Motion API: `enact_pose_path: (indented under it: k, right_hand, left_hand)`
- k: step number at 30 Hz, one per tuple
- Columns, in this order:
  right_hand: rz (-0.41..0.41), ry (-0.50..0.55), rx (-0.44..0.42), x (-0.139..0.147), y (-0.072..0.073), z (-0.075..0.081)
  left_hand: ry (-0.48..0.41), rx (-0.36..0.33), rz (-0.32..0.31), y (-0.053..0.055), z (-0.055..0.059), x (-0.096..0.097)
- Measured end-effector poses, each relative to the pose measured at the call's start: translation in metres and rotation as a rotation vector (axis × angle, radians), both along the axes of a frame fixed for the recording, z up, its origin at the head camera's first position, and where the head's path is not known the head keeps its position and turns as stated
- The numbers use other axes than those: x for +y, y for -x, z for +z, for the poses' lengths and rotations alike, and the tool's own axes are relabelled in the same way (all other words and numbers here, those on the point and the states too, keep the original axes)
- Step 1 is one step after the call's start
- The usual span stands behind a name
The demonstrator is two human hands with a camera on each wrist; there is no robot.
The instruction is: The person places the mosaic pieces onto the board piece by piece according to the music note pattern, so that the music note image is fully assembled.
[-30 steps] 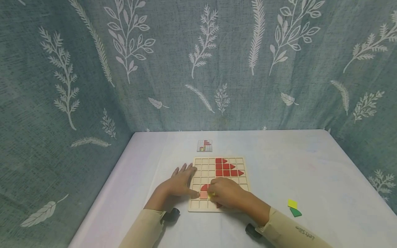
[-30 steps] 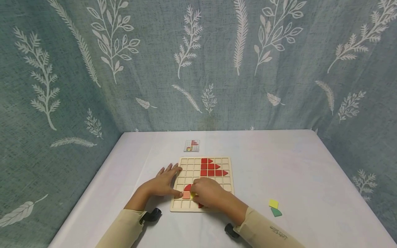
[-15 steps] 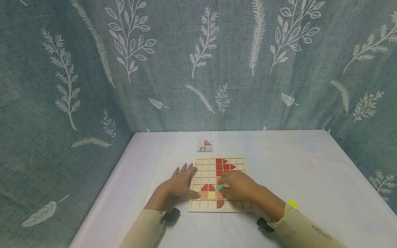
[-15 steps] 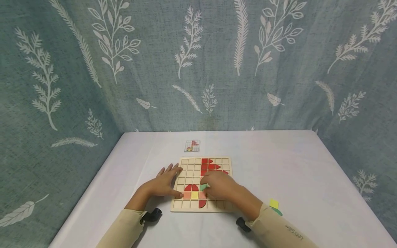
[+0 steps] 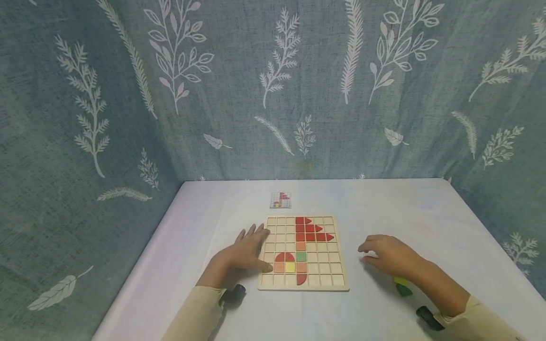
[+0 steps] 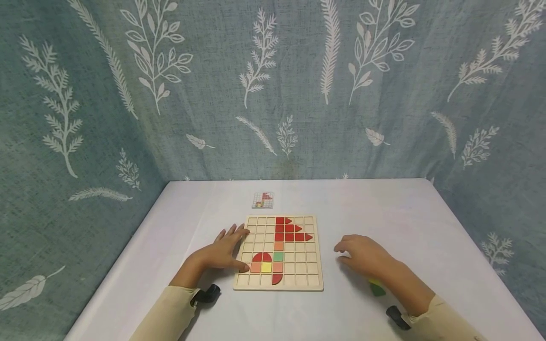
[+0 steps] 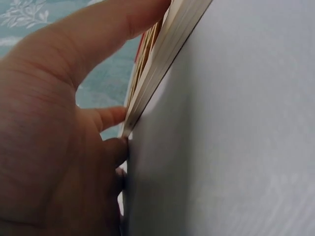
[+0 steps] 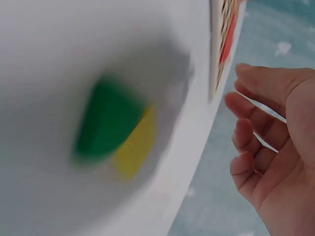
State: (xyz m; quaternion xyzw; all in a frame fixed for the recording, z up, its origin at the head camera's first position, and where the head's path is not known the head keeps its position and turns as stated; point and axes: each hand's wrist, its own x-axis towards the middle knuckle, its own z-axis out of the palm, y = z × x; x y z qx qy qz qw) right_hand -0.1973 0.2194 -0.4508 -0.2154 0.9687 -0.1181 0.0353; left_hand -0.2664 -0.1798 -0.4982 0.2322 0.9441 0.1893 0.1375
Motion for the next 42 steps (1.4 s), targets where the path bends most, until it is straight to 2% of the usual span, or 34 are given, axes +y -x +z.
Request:
enact_pose_path:
  k: [7,14,21,27,32,42]
  right_hand:
    - [-0.07,-0.009,-0.105,0.045,-0.011,-0.005]
    - [-0.118,0.005,-0.192,0.067,-0.021,-0.012]
    - [-0.076,0.019,-0.18,0.073,-0.024,-0.014]
    - [-0.052,0.059,-0.216,0.075,-0.025,-0.015]
    - [-0.011,0.048,-0.193,0.071,-0.023,-0.019]
    - [-0.107,-0.022,-0.174,0.06,-0.015,-0.014]
  left_hand:
    - [-0.016,-0.005,-0.019,-0.001,0.002,-0.003]
    - [-0.035,-0.01,-0.031,0.0,0.004,-0.005]
    - [-0.046,-0.028,-0.033,0.0,0.003,-0.007]
    - [-0.039,-0.03,-0.049,0.002,0.003,-0.007]
    - [-0.025,-0.028,-0.056,0.004,0.0,-0.009]
    - [-0.022,-0.037,-0.052,0.005,-0.002,-0.01]
